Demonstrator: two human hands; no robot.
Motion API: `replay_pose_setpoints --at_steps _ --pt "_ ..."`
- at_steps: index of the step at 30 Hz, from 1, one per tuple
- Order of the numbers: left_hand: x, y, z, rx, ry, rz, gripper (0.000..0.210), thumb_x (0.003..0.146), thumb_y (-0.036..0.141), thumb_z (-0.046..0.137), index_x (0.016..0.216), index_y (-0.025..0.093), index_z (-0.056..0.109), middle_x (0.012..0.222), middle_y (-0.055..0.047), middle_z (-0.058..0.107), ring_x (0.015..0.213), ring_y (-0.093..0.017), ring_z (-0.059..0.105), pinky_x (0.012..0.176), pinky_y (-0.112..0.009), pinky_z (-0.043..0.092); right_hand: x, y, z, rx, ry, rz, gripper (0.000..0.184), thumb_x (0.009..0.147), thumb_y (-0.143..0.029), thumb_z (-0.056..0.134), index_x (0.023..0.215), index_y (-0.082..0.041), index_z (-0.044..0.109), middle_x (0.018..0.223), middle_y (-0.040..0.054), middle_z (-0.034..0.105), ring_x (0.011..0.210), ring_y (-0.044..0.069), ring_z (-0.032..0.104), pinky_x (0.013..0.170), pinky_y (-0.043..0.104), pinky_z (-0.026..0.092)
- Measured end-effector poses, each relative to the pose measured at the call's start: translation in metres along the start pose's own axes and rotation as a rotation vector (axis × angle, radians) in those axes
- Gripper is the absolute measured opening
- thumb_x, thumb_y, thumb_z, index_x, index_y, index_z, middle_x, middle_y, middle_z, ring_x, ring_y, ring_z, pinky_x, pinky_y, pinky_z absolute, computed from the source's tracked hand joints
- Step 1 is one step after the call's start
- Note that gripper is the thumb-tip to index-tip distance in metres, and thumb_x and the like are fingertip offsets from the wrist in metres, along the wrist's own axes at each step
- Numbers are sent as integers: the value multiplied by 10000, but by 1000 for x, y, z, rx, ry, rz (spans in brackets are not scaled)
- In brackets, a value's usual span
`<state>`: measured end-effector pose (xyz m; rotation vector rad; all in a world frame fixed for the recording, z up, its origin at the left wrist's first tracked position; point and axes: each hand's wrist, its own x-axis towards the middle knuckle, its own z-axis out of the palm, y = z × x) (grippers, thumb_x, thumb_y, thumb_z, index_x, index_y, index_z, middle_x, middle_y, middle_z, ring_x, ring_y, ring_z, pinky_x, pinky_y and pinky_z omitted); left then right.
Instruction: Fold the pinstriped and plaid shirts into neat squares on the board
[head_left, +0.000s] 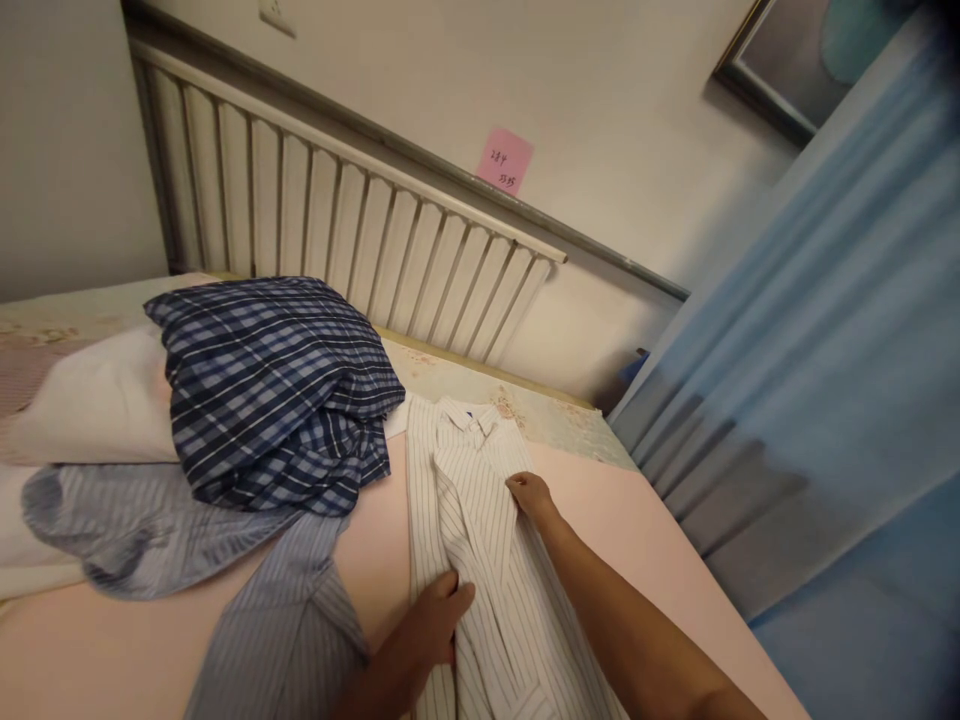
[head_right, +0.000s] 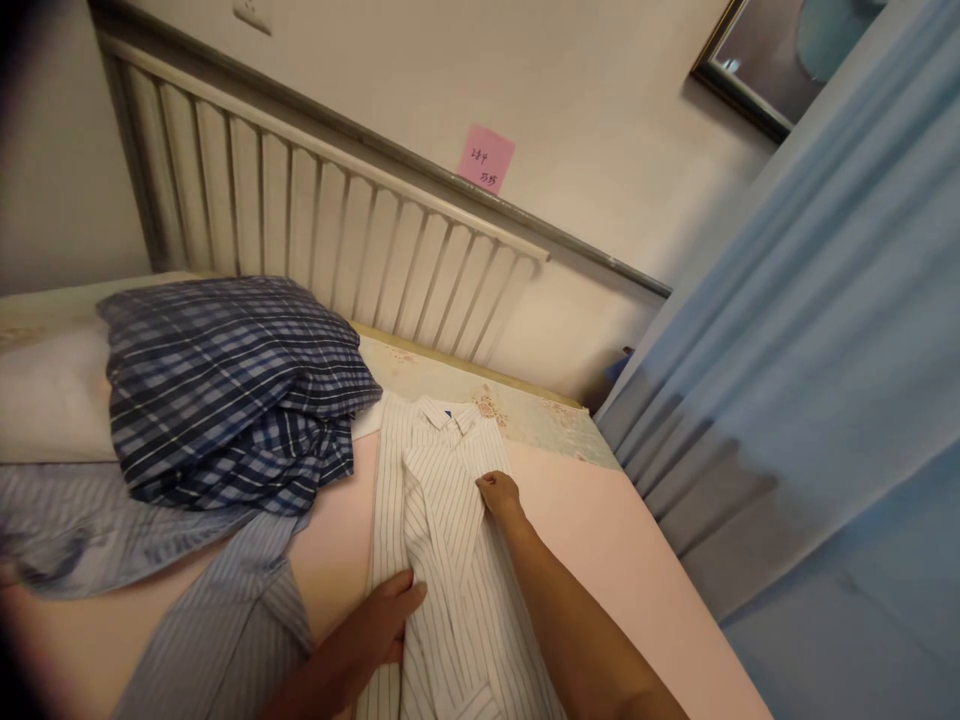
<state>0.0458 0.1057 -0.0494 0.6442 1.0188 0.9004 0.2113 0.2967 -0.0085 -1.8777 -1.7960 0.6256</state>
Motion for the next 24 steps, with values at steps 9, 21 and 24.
replay_pose_setpoints --at_steps 9,21,24 --pt "-1 0 -2 -11 -22 12 583 627 611 690 1034 205 593 937 -68 696 924 -261 639 761 -387 503 -9 4 1 97 -156 36 283 764 -395 596 582 -209 485 445 -63 429 426 106 435 433 218 342" --pt "-15 11 3 -13 -59 17 604 628 625 691 1023 183 570 889 -65 667 802 -214 641 731 -366 504 -35 13 -20 11 60 -12 153 799 -337 497 720 -216 547 719 16 611 689 158 573 613 240 410" --pt "-19 14 4 6 -67 26 590 650 629 667 1018 178 569 916 -78 675 819 -222 647 730 -368 505 -74 20 -30 59 -60 -52 178 798 -353 492 678 -221 504 630 -18 568 575 138 535 563 239 409"
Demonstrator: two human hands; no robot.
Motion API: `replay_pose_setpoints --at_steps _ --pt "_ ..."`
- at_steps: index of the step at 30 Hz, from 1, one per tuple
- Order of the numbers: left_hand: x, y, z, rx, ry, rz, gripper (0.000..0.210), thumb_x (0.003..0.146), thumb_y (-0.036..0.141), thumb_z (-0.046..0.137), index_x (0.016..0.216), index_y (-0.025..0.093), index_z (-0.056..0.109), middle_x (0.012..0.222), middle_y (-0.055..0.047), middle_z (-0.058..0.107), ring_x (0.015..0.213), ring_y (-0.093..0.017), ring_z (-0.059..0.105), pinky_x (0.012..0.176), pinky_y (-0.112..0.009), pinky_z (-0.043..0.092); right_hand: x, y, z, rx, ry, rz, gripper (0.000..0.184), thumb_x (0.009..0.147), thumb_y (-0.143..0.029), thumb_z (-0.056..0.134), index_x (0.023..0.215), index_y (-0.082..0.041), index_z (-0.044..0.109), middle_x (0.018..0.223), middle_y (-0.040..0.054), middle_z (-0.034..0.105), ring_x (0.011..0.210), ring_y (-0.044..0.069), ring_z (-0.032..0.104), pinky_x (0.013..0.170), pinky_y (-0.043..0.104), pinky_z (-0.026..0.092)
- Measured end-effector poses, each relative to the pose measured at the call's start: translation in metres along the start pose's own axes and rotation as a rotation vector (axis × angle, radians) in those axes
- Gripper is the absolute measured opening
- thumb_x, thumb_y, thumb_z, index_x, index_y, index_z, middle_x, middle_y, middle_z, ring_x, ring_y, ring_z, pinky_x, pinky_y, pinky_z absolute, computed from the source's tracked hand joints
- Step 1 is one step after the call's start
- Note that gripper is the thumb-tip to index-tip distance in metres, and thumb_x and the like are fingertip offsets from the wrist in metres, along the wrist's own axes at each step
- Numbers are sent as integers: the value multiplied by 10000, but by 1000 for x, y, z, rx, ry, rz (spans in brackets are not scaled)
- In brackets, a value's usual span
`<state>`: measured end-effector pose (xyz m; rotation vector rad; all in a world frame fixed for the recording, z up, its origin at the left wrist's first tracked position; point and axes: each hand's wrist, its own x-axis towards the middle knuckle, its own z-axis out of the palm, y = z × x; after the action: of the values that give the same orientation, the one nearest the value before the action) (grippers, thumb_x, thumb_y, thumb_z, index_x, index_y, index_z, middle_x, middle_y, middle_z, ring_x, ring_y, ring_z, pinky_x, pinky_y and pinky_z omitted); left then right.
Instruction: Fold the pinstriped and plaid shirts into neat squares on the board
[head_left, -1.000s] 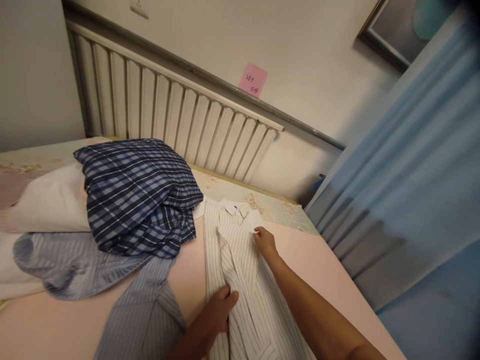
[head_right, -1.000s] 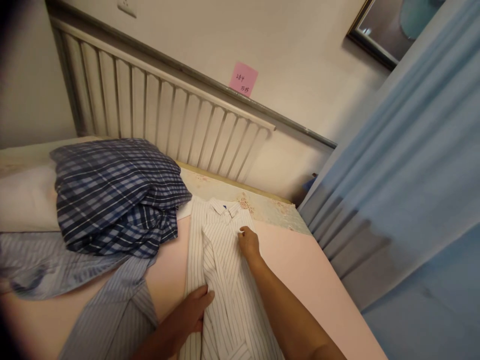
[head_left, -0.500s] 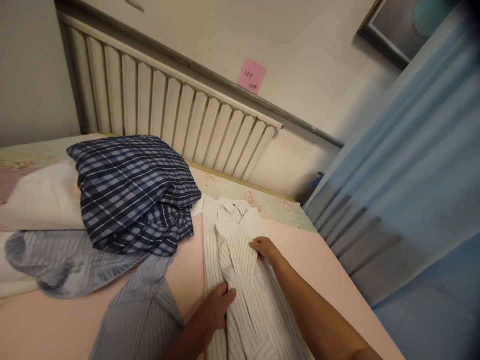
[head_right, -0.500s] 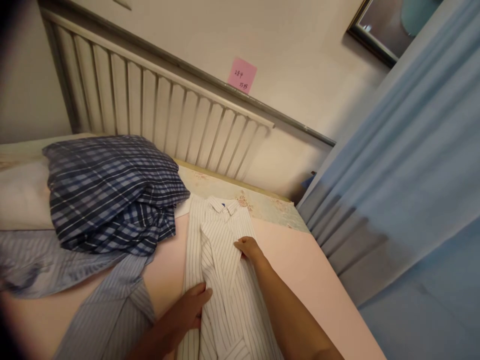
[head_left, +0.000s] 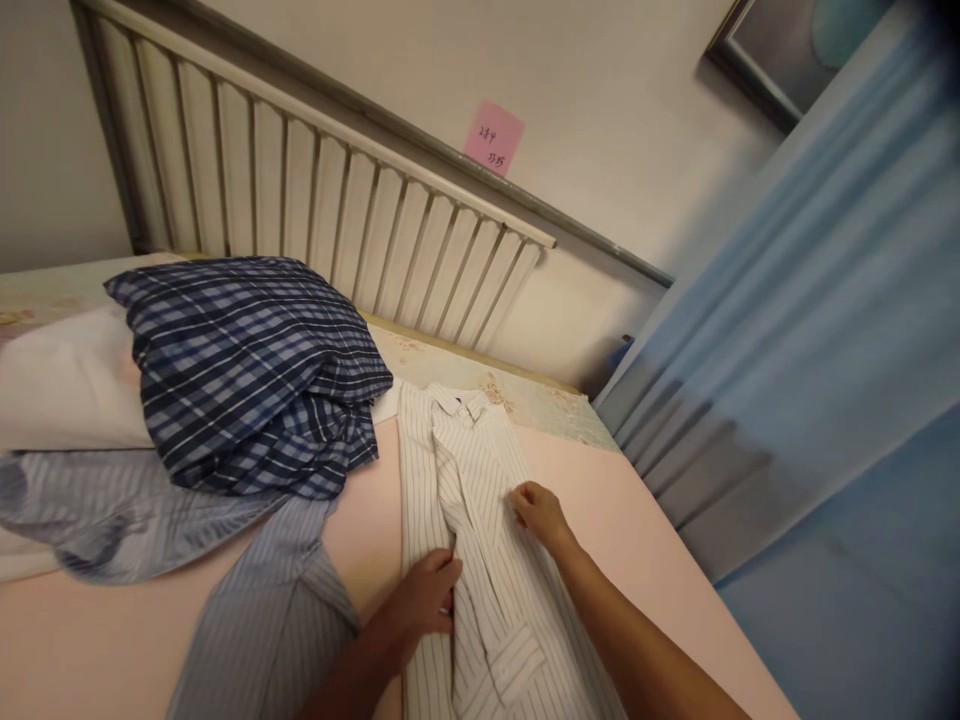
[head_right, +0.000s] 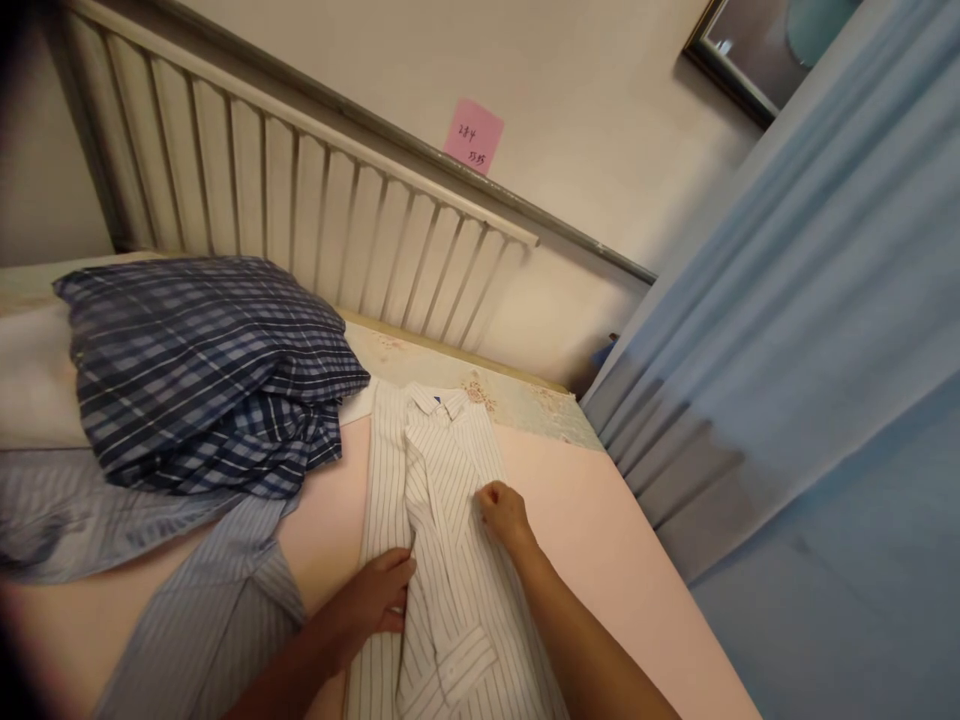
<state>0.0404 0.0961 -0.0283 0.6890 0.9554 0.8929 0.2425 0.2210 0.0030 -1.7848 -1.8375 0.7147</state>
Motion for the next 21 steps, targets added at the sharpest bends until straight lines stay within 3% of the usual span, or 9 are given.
replay_pose_setpoints --at_steps 3,7,10,13,17,21 --pt "-1 1 2 4 -9 14 600 654 635 659 1024 172 563 937 -91 681 835 -233 655 730 -375 506 -52 9 -3 29 -113 -36 187 750 -354 570 645 -220 492 595 -34 528 568 130 505 560 238 399" --pt "-4 2 3 -8 -19 38 642 639 645 665 1037 155 543 961 -114 682 843 -252 667 725 -395 515 -115 25 5 49 -191 -40 184 669 -327 681 745 -229 545 658 -37 515 634 138 479 601 251 382" --pt "-6 3 4 -12 -39 45 670 619 665 671 1029 152 540 979 -127 683 853 -263 672 729 -401 521 -138 33 16 1 -152 35 168 624 -231 640 652 -234 474 612 -46 451 600 135 434 563 255 334" --pt "-6 3 3 -30 -54 47 704 597 690 677 1033 154 537 979 -131 687 862 -269 674 749 -411 522 -141 35 18 -10 -125 90 186 592 -183 576 567 -232 399 577 -47 408 575 131 410 537 255 303" --pt "-4 1 0 -22 -40 37 708 617 727 644 1012 150 531 942 -130 680 854 -265 673 776 -419 525 -133 15 -15 85 74 50 108 637 -210 527 594 -240 433 583 -32 438 587 154 446 542 265 341" --pt "-1 -5 -3 -45 43 26 752 641 765 603 1056 147 503 920 -118 651 884 -277 668 769 -418 535 -141 -28 -65 44 401 -154 60 715 -223 531 761 -246 561 752 34 581 719 217 539 644 318 423"
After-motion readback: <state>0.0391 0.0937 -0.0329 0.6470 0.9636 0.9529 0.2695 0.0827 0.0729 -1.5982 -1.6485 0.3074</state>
